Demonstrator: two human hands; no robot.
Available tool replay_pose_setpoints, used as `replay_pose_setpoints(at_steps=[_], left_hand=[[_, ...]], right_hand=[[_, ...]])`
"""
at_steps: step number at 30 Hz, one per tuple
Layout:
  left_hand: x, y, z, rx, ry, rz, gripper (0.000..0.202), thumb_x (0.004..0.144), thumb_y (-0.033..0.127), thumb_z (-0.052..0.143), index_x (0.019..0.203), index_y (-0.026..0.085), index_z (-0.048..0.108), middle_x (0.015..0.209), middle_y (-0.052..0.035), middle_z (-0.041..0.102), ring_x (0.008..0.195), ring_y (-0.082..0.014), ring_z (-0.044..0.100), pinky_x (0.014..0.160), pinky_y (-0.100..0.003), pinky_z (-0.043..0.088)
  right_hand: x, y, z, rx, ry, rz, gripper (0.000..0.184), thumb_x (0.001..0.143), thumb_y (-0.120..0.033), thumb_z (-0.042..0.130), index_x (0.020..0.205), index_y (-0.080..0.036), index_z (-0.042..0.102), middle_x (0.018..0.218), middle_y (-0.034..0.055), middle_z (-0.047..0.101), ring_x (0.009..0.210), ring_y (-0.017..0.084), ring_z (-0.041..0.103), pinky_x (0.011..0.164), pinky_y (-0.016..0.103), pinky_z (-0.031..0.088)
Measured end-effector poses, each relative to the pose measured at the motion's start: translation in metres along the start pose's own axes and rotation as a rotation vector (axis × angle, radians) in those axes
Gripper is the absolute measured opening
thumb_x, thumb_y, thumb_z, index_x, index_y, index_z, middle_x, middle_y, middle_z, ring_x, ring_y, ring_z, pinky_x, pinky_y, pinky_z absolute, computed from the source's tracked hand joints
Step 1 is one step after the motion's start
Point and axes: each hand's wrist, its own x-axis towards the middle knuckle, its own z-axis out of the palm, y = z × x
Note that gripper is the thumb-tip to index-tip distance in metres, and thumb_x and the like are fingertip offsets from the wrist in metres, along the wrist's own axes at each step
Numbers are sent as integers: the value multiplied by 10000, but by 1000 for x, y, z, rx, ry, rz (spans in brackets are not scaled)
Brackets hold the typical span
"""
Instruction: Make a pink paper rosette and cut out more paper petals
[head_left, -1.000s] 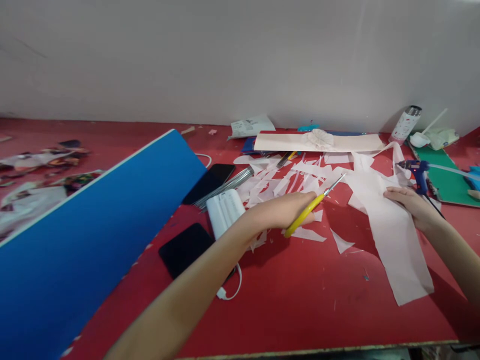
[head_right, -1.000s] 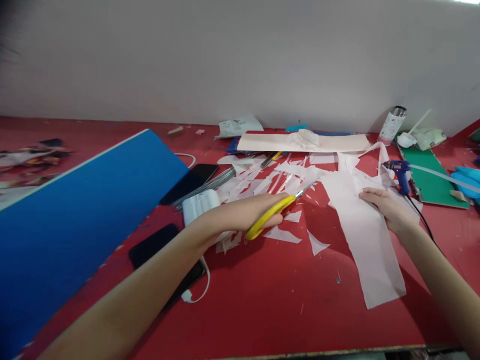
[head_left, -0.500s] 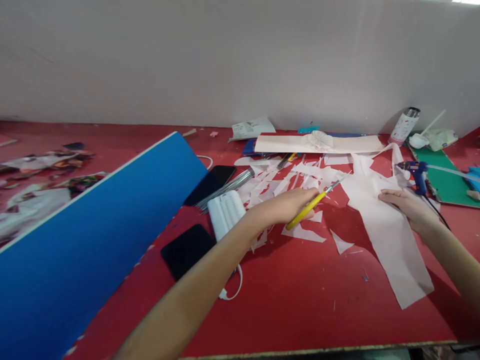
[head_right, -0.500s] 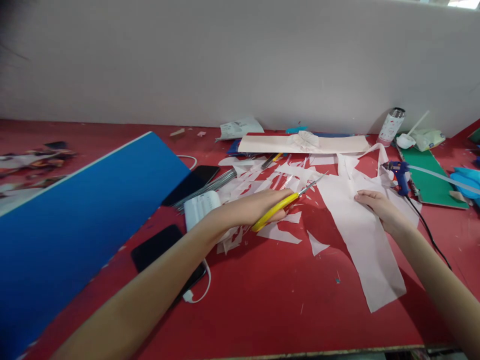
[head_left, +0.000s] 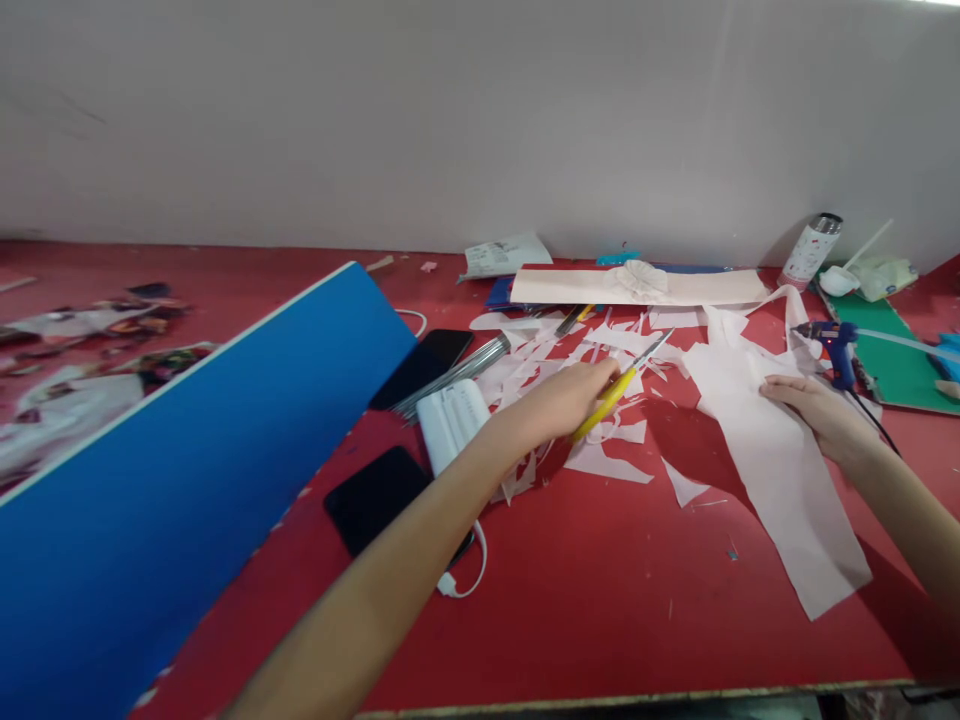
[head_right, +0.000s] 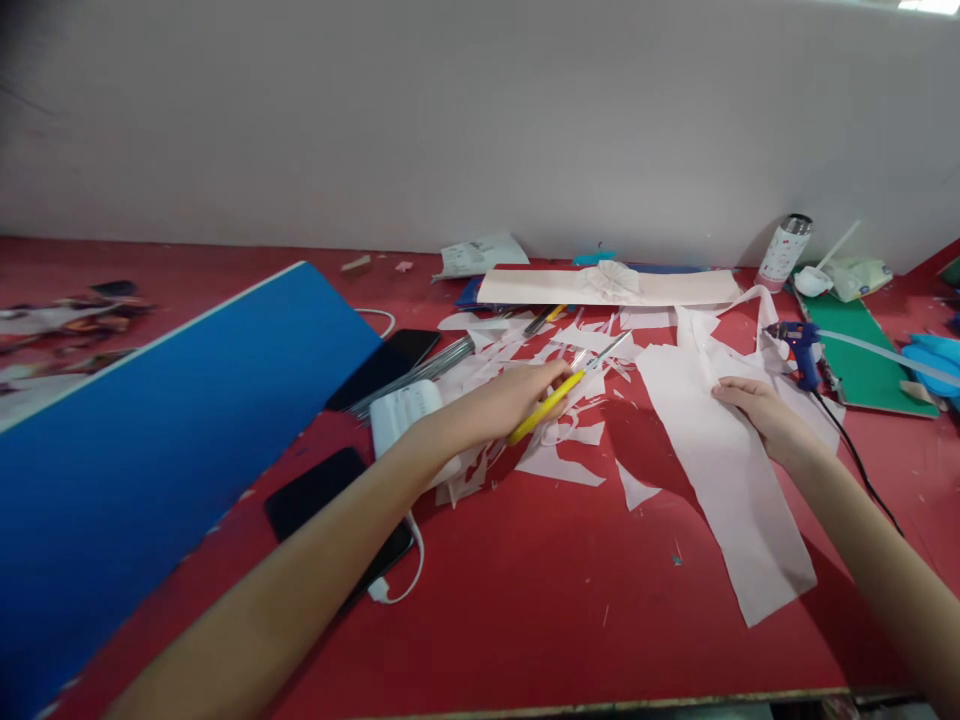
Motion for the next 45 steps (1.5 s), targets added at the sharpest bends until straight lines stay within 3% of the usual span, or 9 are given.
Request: replay_pose_setpoints(at_steps=[8, 13, 19, 24, 27, 31, 35, 39, 45], left_hand=[[23, -8, 37, 209, 100, -166, 340, 866, 311, 439, 1118, 92, 504, 1055, -217, 613, 897, -296, 599, 675, -354, 404], [24, -12, 25, 186, 100, -214, 378, 869, 474, 414, 939, 150, 598, 950, -157, 657, 853, -286, 605, 678, -359, 407], [33, -71, -5, 187, 493, -450, 274, 874, 261, 389, 1022, 142, 586, 979, -131, 648, 899, -230, 580, 685, -320, 379], [43, -119, 1, 198, 544, -424, 331, 884, 276, 364, 974, 44, 583, 885, -65, 646, 1079, -216, 489, 777, -321, 318], [56, -133, 7, 197, 579, -457, 377, 880, 317, 385, 733, 44, 599, 690, -57, 626, 1047, -223, 519, 808, -365, 318], [69, -139, 6, 214, 650, -459, 397, 870, 371, 417, 653, 110, 623, 640, -83, 641, 1007, -234, 571, 784, -376, 362], [64, -123, -1, 245, 729, -420, 306, 868, 260, 407, 758, 160, 675, 724, -97, 680, 957, -243, 588, 713, -360, 394], [42, -70, 4, 266, 759, -270, 275, 842, 193, 406, 875, 210, 679, 899, -65, 705, 908, -219, 605, 677, -339, 403], [-2, 20, 60, 313, 800, 415, 265, 858, 107, 419, 1002, 146, 638, 938, -53, 713, 814, -165, 633, 688, -299, 451]], right_hand=[[1, 0, 13, 29, 70, -48, 169, 650, -275, 713, 763, -235, 594, 679, -34, 627, 580, 124, 582, 502, 217, 446], [0, -4, 29, 81, 73, -79, 179, 648, -279, 697, 762, -242, 564, 666, -49, 611, 586, 122, 580, 517, 222, 441], [1, 2, 57, 148, -69, 16, 205, 647, -252, 686, 786, -233, 536, 645, -63, 593, 570, 117, 565, 537, 227, 431], [15, 16, 73, 215, -102, 69, 275, 610, -245, 734, 768, -219, 511, 646, -71, 560, 558, 91, 543, 509, 202, 411], [17, 20, 78, 192, -98, 73, 292, 607, -273, 737, 786, -219, 514, 649, -67, 558, 539, 88, 535, 483, 202, 398], [13, 19, 81, 174, -95, 85, 261, 625, -258, 718, 798, -222, 527, 617, -78, 537, 509, 74, 506, 461, 194, 375], [13, 17, 81, 156, -89, 114, 312, 625, -226, 710, 908, -234, 579, 637, -68, 577, 536, 91, 533, 497, 215, 402], [16, 17, 79, 144, -166, 85, 209, 617, -235, 720, 756, -203, 567, 588, -69, 529, 483, 69, 460, 466, 212, 352], [19, 23, 77, 104, -196, 95, 246, 657, -327, 718, 632, -187, 518, 503, -84, 414, 441, 55, 362, 441, 203, 310]])
